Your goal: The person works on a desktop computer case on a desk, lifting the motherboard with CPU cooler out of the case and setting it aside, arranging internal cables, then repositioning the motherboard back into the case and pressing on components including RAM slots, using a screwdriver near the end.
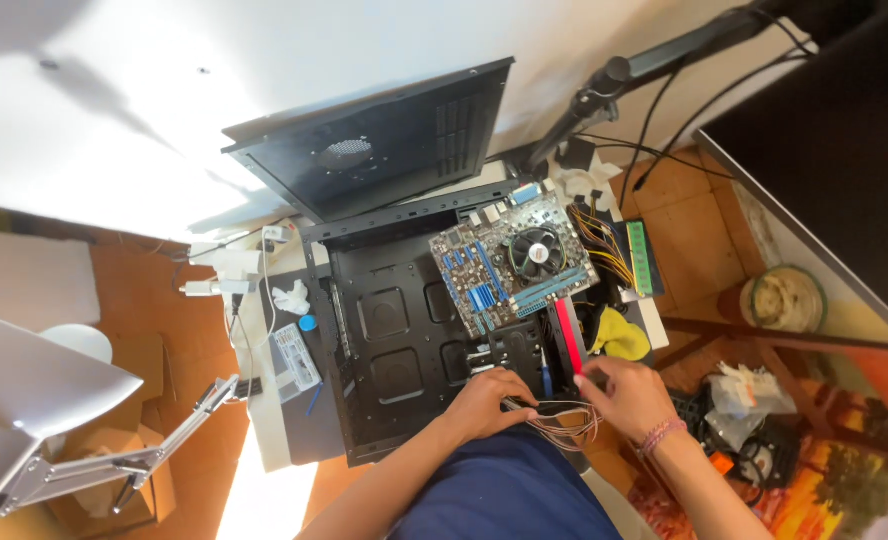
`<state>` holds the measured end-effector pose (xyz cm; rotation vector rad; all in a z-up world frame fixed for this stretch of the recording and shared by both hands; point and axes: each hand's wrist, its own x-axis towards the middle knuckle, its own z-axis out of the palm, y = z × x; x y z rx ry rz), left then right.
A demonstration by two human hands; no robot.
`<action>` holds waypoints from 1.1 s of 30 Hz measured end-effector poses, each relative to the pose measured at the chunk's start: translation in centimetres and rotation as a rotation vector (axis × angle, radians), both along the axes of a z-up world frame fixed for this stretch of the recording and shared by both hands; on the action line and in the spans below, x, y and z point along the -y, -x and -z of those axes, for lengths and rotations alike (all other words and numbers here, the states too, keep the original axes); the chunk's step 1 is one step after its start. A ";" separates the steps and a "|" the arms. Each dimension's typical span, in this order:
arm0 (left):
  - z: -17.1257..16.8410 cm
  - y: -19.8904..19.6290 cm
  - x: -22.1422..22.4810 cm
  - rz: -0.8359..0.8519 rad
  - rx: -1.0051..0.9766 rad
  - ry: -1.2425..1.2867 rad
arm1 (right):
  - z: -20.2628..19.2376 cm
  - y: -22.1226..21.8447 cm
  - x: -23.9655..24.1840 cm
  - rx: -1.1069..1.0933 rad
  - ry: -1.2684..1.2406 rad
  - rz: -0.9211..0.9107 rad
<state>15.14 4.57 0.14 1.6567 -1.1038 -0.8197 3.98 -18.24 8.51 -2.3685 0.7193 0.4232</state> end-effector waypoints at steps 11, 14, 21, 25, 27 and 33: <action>3.3 -5.0 0.1 -1.013 -0.030 0.068 | 7.0 -13.4 7.6 0.547 0.048 0.015; 5.3 -8.1 0.9 -1.134 -0.233 0.002 | 10.8 -15.9 9.4 0.511 0.039 0.078; 5.3 -11.0 3.7 -1.136 -0.487 -0.166 | 11.6 -18.4 9.2 0.260 0.043 0.097; 4.0 -11.1 4.1 -1.144 -0.495 -0.154 | 11.0 -18.8 8.8 0.196 0.060 0.129; 4.0 -10.7 4.1 -1.156 -0.488 -0.131 | 10.7 -18.9 8.7 0.173 0.068 0.124; 2.4 -9.8 2.5 -1.163 -0.446 -0.076 | 10.2 -18.9 8.1 0.168 0.092 0.078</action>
